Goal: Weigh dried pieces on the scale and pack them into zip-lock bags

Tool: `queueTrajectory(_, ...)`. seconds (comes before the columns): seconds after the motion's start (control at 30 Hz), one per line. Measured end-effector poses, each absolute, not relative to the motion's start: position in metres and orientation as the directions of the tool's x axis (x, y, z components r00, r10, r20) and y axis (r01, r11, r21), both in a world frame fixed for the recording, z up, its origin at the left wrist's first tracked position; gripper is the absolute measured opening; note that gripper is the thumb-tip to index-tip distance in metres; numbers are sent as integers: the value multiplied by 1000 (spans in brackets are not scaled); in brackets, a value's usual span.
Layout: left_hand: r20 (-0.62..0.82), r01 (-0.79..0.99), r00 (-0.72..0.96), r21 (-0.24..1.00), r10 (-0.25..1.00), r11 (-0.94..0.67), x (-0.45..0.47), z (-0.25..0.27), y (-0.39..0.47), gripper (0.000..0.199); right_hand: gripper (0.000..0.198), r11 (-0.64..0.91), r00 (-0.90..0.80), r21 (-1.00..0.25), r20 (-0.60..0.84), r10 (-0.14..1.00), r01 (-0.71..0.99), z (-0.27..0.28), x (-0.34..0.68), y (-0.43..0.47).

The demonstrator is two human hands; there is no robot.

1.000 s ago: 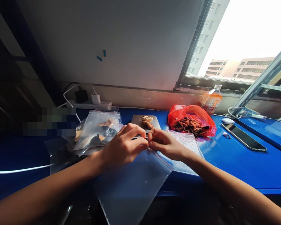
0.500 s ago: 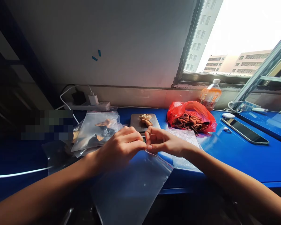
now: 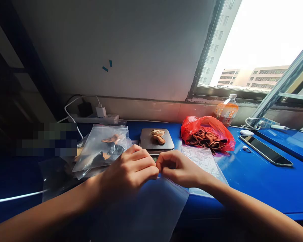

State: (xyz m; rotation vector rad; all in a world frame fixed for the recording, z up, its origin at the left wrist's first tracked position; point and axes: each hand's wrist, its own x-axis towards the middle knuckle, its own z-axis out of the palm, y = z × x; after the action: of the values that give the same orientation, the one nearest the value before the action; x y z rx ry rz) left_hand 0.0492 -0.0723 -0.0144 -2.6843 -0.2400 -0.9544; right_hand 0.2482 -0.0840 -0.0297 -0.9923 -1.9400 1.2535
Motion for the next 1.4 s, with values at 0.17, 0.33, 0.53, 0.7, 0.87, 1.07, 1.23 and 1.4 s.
queueTrajectory(0.17, 652, 258, 748, -110, 126, -960, 47, -11, -73, 15, 16, 448, -547, -784, 169, 820, 429, -17, 253, -89)
queueTrajectory(0.33, 582, 200, 793, 31, 181, -979, 47, -12, -69, 9, 23, 636, -725, -642, 177, 666, 428, -12, 260, -88)
queueTrajectory(0.53, 534, 261, 785, 176, 315, -949, 46, -11, -73, 11, 84, 693, -826, -624, 132, 548, 360, -15, 267, -88)
queueTrajectory(0.7, 483, 400, 733, 264, 479, -878, 47, -8, -91, 66, 85, 702, -784, -601, 191, 590, 382, 1, 280, -94)
queueTrajectory(0.87, 471, 549, 742, -18, 477, -836, 42, -1, -93, 86, 75, 736, -643, -494, 385, 662, 463, 14, 283, -101)
queueTrajectory(1.07, 419, 515, 797, -94, 435, -852, 34, 3, -83, 100, 82, 726, -581, -287, 450, 679, 625, -13, 256, -101)
queueTrajectory(1.23, 357, 468, 836, -65, 417, -881, 38, -7, -86, 116, 83, 729, -570, -319, 466, 677, 606, -21, 247, -106)
queueTrajectory(1.4, 462, 473, 768, 56, 443, -879, 36, -1, -81, 99, 46, 744, -508, -355, 560, 654, 567, -15, 258, -87)
